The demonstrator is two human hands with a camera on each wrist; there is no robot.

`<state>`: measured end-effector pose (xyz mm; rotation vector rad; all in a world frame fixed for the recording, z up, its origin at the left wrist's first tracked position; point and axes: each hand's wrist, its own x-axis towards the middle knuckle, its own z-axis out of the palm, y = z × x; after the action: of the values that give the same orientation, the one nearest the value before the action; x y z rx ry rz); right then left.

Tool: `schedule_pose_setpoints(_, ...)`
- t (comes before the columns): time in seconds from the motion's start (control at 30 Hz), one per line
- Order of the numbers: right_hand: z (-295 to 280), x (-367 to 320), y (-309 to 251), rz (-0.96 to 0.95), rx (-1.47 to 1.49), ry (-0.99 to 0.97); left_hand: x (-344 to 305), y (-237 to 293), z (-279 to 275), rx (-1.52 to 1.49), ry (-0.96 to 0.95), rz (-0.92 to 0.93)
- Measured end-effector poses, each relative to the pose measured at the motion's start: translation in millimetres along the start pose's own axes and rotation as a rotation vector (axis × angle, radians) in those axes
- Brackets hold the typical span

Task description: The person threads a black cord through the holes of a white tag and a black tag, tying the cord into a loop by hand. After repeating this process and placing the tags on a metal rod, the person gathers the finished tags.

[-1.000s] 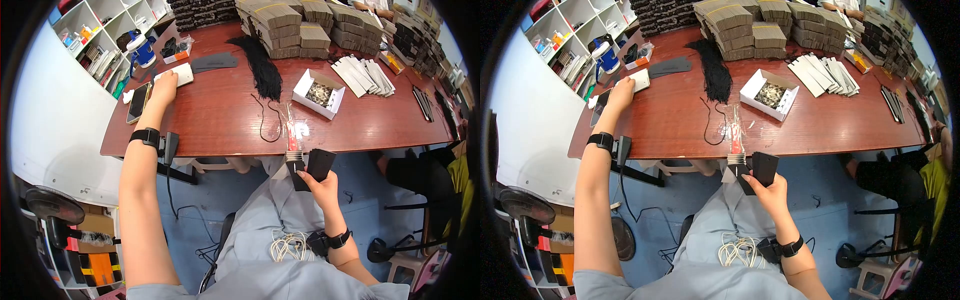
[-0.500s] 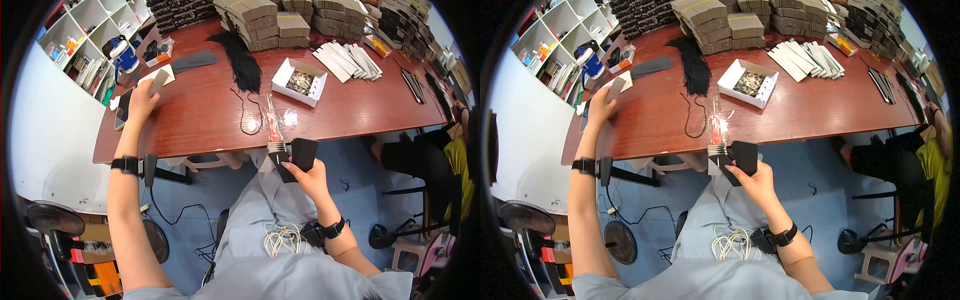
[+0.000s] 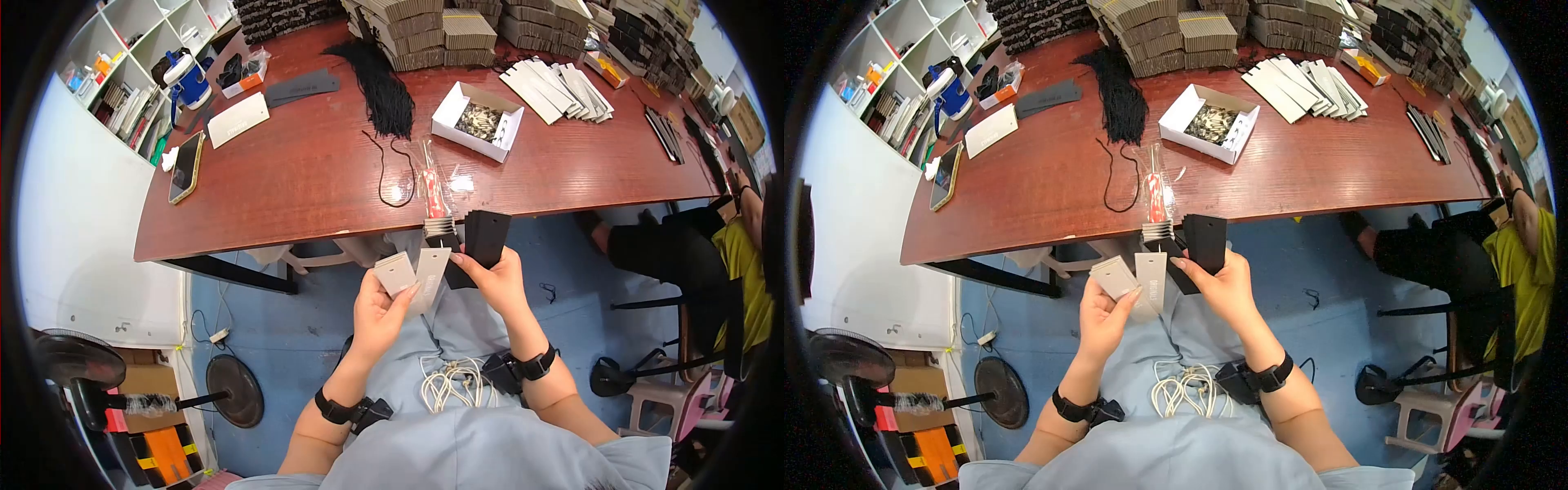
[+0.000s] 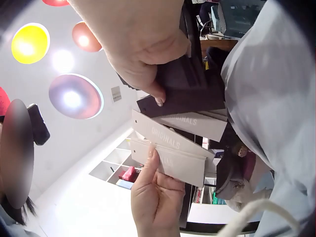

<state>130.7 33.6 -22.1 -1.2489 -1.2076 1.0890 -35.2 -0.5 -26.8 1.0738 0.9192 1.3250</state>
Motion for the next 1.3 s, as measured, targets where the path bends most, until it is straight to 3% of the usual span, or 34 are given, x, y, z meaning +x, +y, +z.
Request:
schedule_pose_setpoints(0.1, 1, 1, 2, -0.034, 0.012, 0.013, 4, -6, 4, -0.001, -0.020, -0.059)
schedule_pose_setpoints(0.5, -1, -3, 3, -0.010, 0.057, -0.008, 15, -4, 15, 0.011, 0.084, 0.034)
schedule_pose_setpoints(0.57, -6, -6, 0, -0.018, 0.189, 0.007, 17, -8, 15, 0.016, 0.088, 0.053)
schedule_pose_setpoints(0.7, -24, -16, -2, -0.004, 0.099, 0.039, 17, -11, 14, 0.005, 0.091, 0.092)
schedule_pose_setpoints(0.87, -21, -27, -21, -0.021, -0.063, -0.185, 18, -12, 14, 0.016, 0.098, 0.082)
schedule_pose_setpoints(1.13, -5, -17, -15, -0.071, -0.141, -0.118, 17, -11, 13, 0.069, 0.100, 0.073)
schedule_pose_setpoints(1.2, -1, -16, -13, -0.056, 0.033, -0.071, 18, -12, 14, 0.017, 0.099, 0.107)
schedule_pose_setpoints(1.3, 0, -14, -15, -0.079, -0.004, -0.043, 17, -12, 13, 0.008, 0.100, 0.091)
